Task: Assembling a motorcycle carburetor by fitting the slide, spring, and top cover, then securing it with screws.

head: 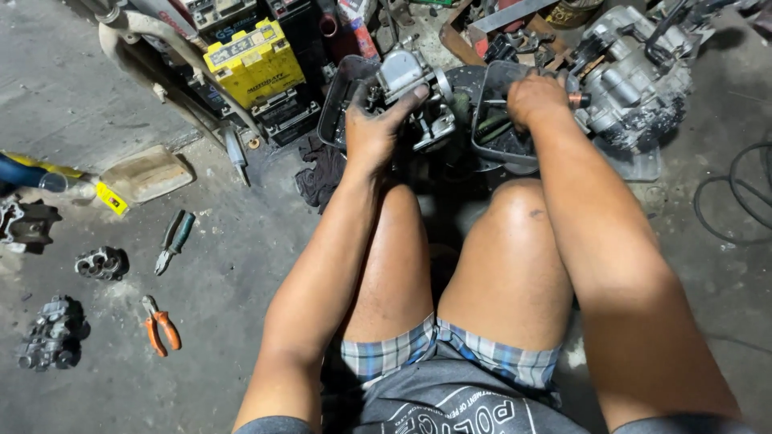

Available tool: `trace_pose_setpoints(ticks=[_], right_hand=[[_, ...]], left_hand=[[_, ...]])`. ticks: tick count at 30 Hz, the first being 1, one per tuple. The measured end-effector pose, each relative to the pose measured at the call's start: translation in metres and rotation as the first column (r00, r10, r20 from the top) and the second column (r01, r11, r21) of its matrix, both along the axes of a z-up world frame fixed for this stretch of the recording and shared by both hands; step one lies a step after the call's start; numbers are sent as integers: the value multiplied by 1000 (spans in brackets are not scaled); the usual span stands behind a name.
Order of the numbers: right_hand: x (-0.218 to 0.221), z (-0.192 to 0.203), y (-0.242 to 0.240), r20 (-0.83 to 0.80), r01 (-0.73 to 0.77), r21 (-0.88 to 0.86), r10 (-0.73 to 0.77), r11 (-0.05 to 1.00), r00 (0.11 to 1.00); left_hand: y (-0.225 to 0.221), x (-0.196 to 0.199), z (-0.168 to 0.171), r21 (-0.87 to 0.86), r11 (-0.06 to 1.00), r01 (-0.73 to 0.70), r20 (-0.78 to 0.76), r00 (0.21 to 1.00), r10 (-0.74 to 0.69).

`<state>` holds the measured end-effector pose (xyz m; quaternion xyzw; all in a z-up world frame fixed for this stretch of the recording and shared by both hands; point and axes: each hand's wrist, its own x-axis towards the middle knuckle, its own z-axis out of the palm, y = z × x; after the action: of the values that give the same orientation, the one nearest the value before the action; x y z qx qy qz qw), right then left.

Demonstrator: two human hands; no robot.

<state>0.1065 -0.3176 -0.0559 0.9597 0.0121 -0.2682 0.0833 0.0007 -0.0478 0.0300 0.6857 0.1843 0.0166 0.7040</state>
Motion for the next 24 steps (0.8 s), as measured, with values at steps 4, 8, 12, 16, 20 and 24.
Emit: trace_pose_setpoints(ticks=[4,8,12,16,20,24], right_hand=[[-6,14,9,-2,104,-22,-104,994,995],[-19,39,19,128,308,131,-324,942,937],[-48,73,32,222,400,484,-551,778,804],[-51,64,25,308,292,575,-533,764,788],[-49,63,27,284,316,582,-551,750,785],[-56,73,34,247,339,603,-573,722,782]], left_hand=[[-5,17,-30,120,991,58,12,998,-60],[-19,38,-40,108,987,116,24,993,-119],[-36,85,-66,108,988,112,75,990,-120],[-48,105,-47,246,957,155,-80,987,-139],[-56,120,-67,281,935,215,-177,969,-169],[-53,123,-73,281,942,186,-175,974,-140]])
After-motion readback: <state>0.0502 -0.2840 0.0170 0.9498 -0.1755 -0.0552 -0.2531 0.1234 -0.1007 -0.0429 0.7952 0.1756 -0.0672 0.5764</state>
